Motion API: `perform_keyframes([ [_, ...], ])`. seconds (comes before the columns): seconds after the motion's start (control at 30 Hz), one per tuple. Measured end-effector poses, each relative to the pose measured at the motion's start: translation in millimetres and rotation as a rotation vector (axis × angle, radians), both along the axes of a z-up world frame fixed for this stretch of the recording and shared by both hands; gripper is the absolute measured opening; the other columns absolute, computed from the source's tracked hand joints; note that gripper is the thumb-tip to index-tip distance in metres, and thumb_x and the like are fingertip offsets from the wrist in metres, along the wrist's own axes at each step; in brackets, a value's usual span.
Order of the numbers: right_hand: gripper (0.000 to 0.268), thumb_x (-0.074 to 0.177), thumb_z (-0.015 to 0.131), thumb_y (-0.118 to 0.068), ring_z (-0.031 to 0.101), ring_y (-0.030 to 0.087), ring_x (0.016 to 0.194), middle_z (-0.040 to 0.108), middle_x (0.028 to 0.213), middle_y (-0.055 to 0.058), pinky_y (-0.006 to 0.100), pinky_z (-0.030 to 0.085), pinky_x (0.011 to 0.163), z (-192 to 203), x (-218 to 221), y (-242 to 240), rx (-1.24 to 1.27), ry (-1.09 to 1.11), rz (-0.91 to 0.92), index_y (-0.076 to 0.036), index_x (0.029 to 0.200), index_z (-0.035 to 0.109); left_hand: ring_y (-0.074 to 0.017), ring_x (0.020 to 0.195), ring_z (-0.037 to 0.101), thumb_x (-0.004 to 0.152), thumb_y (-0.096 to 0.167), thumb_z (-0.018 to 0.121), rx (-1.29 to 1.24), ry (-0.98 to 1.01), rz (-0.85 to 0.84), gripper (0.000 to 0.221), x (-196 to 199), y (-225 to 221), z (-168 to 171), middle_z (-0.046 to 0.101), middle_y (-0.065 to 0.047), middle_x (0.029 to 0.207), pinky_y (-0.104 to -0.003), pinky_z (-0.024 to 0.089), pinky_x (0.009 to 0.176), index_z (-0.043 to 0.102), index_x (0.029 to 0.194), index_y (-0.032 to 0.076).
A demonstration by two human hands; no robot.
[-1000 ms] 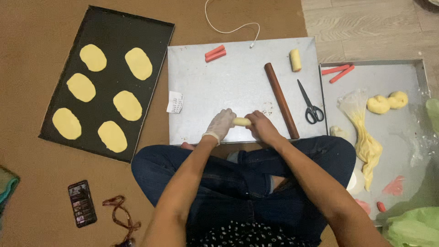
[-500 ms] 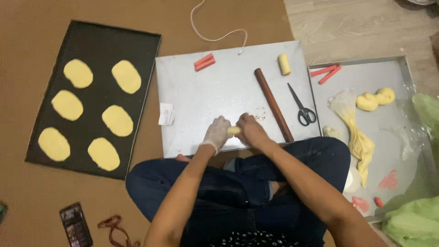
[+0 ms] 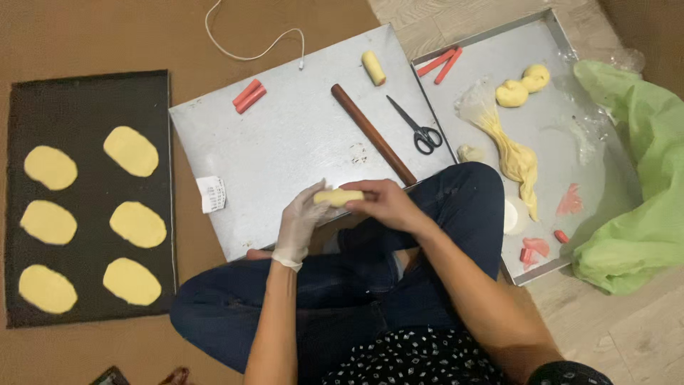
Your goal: The person rolls out pieces of dough using a small rolling pin, places a pink filling inside, and rolls the dough into cylinders before using shears to cut the ends.
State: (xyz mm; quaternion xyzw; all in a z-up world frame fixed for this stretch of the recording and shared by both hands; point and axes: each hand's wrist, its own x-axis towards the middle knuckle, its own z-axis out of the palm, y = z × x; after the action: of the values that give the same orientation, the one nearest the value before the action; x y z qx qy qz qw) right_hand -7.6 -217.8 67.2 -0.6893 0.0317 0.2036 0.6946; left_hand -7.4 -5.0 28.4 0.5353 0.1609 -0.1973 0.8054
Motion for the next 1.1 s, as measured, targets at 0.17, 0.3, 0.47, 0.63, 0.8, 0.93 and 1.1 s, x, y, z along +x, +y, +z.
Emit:
perform_keyframes([
  [0.17,0.042,0.083,0.089,-0.012,0.069,0.013,0.079,0.079,0.094,0.014,0.03,0.063,0.073,-28.8,-2.1,-10.9,-0.159,-0.099,-0.022,-0.005,0.123,0.078,-0.0299,0.096,0.076,0.08,0.006,0.09,0.189,-0.085,-0.003,0.052,-4.6,-11.5,-8.9,0.073,-0.025,0.118,-0.038,0.069,0.078,0.069,0.126,-0.006],
  [0.3,0.035,0.087,0.086,-0.035,0.072,0.019,0.071,0.078,0.082,0.007,0.032,0.056,0.068,-42.4,-4.2,-11.7,-0.584,-0.319,0.011,-0.021,0.119,0.082,-0.0267,0.091,0.078,0.08,0.01,0.092,0.322,-0.175,0.104,0.045,-5.5,-11.8,-28.3,0.078,-0.023,0.106,-0.037,0.069,0.075,0.074,0.118,-0.006],
  [0.47,0.068,0.073,0.095,-0.029,0.073,0.033,0.107,0.073,0.118,0.011,0.046,0.059,0.093,-31.9,-21.1,-2.2,-0.484,-0.306,0.127,-0.013,0.134,0.07,-0.0253,0.083,0.078,0.073,0.019,0.096,0.345,-0.073,-0.075,0.043,-2.7,-0.7,-11.6,0.08,-0.019,0.097,-0.035,0.067,0.078,0.081,0.111,0.004],
  [0.63,0.054,0.077,0.093,-0.02,0.072,0.02,0.083,0.074,0.088,0.008,0.035,0.062,0.078,-63.1,-2.5,0.2,-0.345,-0.103,0.078,-0.007,0.127,0.076,-0.036,0.122,0.068,0.076,0.039,0.092,0.509,-0.172,-0.256,0.059,23.5,15.0,4.0,0.072,-0.018,0.128,-0.044,0.055,0.107,0.076,0.124,0.009],
  [0.8,0.038,0.092,0.076,-0.019,0.068,0.026,0.073,0.074,0.083,0.02,0.041,0.052,0.073,-23.3,96.4,-7.2,-0.418,-0.239,-0.252,-0.002,0.126,0.074,-0.0367,0.155,0.031,0.092,0.044,0.078,0.457,0.101,0.048,0.09,35.7,32.1,16.9,0.016,-0.014,0.174,-0.045,0.031,0.128,0.033,0.164,0.014],
  [0.93,0.042,0.098,0.076,-0.007,0.071,0.031,0.068,0.065,0.089,0.028,0.042,0.058,0.065,-73.3,213.2,-21.3,-0.352,-0.644,-0.534,0.013,0.133,0.063,-0.0319,0.137,0.057,0.098,0.038,0.071,0.524,0.043,0.041,0.072,45.4,32.5,-1.1,0.04,-0.016,0.162,-0.043,0.047,0.118,0.045,0.158,0.008],
  [1.1,0.071,0.094,0.08,-0.043,0.075,0.034,0.105,0.077,0.104,0.02,0.047,0.062,0.088,-160.0,252.3,-45.9,-0.958,-0.127,-0.367,-0.007,0.149,0.055,-0.0272,0.13,0.061,0.097,0.035,0.072,0.538,0.042,0.022,0.076,50.7,30.0,-16.1,0.046,-0.014,0.156,-0.039,0.051,0.114,0.039,0.16,0.009],
])
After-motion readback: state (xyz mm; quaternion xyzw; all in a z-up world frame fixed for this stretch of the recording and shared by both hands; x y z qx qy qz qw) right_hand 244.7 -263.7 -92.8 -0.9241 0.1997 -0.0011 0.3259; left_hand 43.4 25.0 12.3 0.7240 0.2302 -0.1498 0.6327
